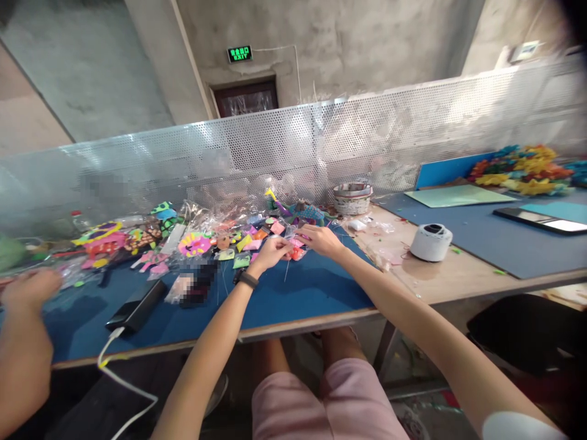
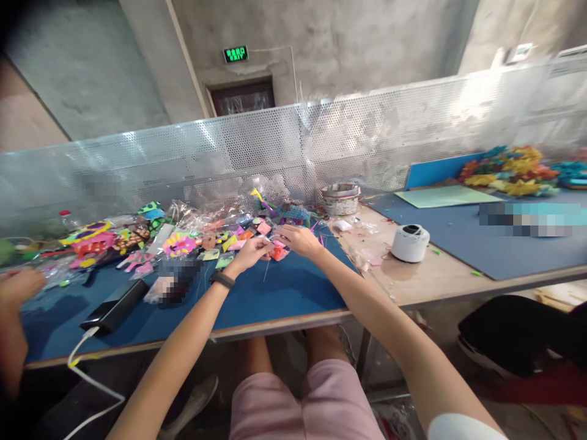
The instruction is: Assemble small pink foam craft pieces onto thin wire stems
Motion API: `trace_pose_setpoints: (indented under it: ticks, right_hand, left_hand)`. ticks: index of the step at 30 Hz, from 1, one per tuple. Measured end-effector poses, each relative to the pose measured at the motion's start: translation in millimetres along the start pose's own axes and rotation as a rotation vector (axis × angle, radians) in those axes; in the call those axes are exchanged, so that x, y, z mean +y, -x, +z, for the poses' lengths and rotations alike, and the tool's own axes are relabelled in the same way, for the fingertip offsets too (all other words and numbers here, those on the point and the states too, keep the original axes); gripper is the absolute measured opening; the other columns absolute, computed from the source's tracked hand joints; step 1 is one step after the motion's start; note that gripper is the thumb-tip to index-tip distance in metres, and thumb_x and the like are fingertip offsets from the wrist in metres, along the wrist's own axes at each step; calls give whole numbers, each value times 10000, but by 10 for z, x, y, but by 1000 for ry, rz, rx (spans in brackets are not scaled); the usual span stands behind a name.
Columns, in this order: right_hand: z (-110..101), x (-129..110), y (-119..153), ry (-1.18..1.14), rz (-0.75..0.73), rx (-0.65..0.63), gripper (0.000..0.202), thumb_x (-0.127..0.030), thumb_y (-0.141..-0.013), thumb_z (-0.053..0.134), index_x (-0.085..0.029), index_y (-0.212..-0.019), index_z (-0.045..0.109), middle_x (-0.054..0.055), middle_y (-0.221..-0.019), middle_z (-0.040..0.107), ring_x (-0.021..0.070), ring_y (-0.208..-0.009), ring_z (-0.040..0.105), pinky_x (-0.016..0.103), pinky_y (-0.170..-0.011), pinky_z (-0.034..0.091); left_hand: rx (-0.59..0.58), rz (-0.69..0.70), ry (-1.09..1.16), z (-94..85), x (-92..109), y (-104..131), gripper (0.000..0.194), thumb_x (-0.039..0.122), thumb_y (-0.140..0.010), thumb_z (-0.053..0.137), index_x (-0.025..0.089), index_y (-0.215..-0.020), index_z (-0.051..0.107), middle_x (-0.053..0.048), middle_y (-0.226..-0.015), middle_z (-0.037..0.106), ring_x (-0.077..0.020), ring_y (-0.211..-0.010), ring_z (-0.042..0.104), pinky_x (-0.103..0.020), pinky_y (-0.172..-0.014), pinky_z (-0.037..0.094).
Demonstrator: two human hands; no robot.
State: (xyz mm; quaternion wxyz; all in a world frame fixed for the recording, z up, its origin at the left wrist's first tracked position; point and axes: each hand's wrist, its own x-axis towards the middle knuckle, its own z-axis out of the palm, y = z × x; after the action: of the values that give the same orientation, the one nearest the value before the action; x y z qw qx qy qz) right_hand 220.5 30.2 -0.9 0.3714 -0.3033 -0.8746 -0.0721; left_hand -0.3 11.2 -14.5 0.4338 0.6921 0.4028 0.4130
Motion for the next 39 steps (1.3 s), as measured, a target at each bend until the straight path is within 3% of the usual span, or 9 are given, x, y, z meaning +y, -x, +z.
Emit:
trace_pose_setpoints:
  ticks: [4,8,12,17,20,24,28,33,39]
  right_hand:
    - [22,-33,13,54,2,-3,358,-381,-1046,389,-210,-1124,693,87,-1036,702,166,-913,645,221,-681,413]
    - [113,-97,-23,-55,218,96,353,-351,-1018,408,-183,-913,701,71,-865,714,163,-789,638,232,-643,381]
    - [196,-71,-106,-335,420,100,429,-398,-961,426,-159,-697,665,39,-646,652,143,-603,567,241,-577,354]
    - [169,11,-139,-697,568,-43,493,-552,-861,505,-150,-596,613,-5,-500,523,107,-472,431,245,-492,318]
    - [102,14,-112,-716,506,-37,507,-571,-876,506,-139,-668,668,19,-562,595,111,-496,469,246,-506,357]
    - [17,-9,-59,-500,319,117,379,-453,-919,527,-146,-902,749,74,-827,736,156,-681,621,259,-653,466]
    - [-29,-27,-15,-262,183,95,308,-365,-940,570,-202,-1136,744,72,-960,746,170,-785,660,265,-747,487]
    - [-10,-31,7,-86,139,42,298,-334,-1007,499,-259,-1178,731,60,-1069,723,177,-948,669,237,-774,476]
    - [55,-32,-9,-46,142,-3,307,-336,-1032,441,-246,-1151,709,63,-1072,703,179,-965,654,240,-757,451]
  left_hand:
    - [-11,29,-24,15,30,7,380,479,-784,752,114,-859,676,-57,-769,697,-139,-650,672,-265,-626,589]
    - [-6,52,-46,11,23,-6,358,457,-782,754,114,-839,672,-63,-759,697,-155,-654,681,-271,-609,591]
    - [5,69,-58,13,3,-11,322,421,-790,752,113,-832,669,-74,-776,707,-171,-666,695,-295,-625,600]
    - [2,67,-66,30,-26,-20,328,428,-783,760,118,-855,681,-75,-803,722,-174,-662,695,-307,-631,603]
    - [9,41,-40,22,-34,-25,358,441,-764,779,112,-872,687,-74,-810,721,-167,-662,689,-300,-631,601]
    - [26,-3,-3,-4,-36,-23,384,468,-766,772,108,-868,686,-65,-817,711,-141,-650,674,-276,-636,592]
    - [20,-19,24,0,-10,-4,410,497,-749,780,113,-860,685,-52,-804,706,-130,-648,664,-260,-637,585]
    - [12,-9,-1,35,40,19,422,515,-749,774,116,-853,683,-56,-795,709,-136,-638,668,-257,-616,581]
    - [26,24,-53,40,-18,-12,389,463,-748,789,108,-880,698,-80,-821,727,-161,-640,686,-274,-596,588]
